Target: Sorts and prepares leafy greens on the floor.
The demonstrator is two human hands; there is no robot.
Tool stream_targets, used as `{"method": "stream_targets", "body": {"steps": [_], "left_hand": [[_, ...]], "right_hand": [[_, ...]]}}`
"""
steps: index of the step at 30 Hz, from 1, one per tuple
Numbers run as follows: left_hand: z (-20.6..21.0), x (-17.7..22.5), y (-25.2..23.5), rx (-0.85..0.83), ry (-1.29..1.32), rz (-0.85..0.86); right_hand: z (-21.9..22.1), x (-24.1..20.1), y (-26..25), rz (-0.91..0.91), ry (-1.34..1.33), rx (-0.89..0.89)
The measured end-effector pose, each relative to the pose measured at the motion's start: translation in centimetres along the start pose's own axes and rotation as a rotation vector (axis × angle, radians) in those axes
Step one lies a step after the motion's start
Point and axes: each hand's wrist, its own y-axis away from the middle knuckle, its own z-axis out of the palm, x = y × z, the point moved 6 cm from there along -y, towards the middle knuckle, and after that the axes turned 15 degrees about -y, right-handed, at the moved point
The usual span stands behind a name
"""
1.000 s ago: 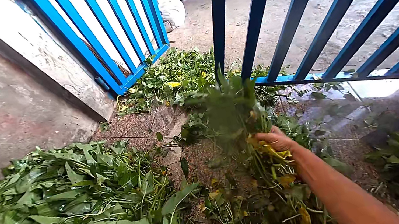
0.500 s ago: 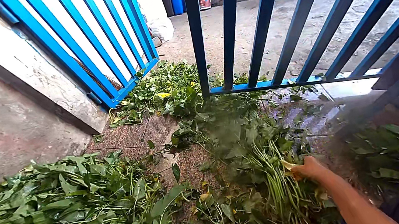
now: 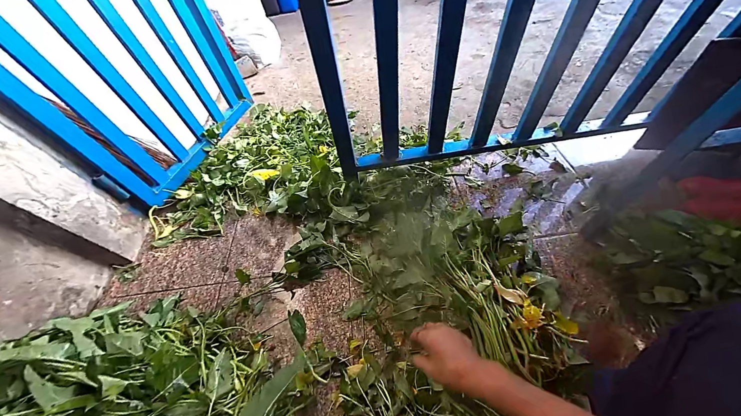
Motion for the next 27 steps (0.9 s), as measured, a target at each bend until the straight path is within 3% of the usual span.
{"method": "stream_targets", "body": {"steps": [2,6,9,11,13,15,17,19,23,27], "left_hand": [[-0.2,0.4,0.0,0.014,0.006,0.017],[-0.7,0.9,0.6,0.072,0.017,0.042],[-1.1,1.3,0.9,0.073,0.031,0.044],[-1.6,1.7,1.2,0.111,0.037,0.058],[-1.9,2.2,1.8,0.140,0.046,0.066],[-2.1,3.0,2.5,0.142,0.062,0.084],[-2.3,3.7,3.3,0.131,0.073,0.101],[-2.7,4.5,4.0,0.101,0.076,0.107],[-4.4,6.8,5.6,0.082,0.080,0.181],[-6.6,9.4,6.7,0.124,0.085,0.304]], "right_hand": [[1.2,0.5,1.3,-0.016,-0.035,0.140],[-1.4,4.2,4.6,-0.098,-0.071,0.801],[-4.5,6.9,6.5,-0.065,-0.069,0.974],[-5.2,7.1,7.1,-0.154,-0.015,1.023],[-4.3,6.2,6.6,-0.155,0.002,0.820],[-1.5,4.8,5.2,-0.082,0.034,0.422],[3.2,4.3,3.7,-0.068,0.095,0.044],[8.4,4.8,2.7,-0.125,0.139,-0.180],[15.4,6.3,3.7,-0.134,0.215,-0.374],[16.2,5.5,5.0,-0.157,0.012,-0.397]]}}
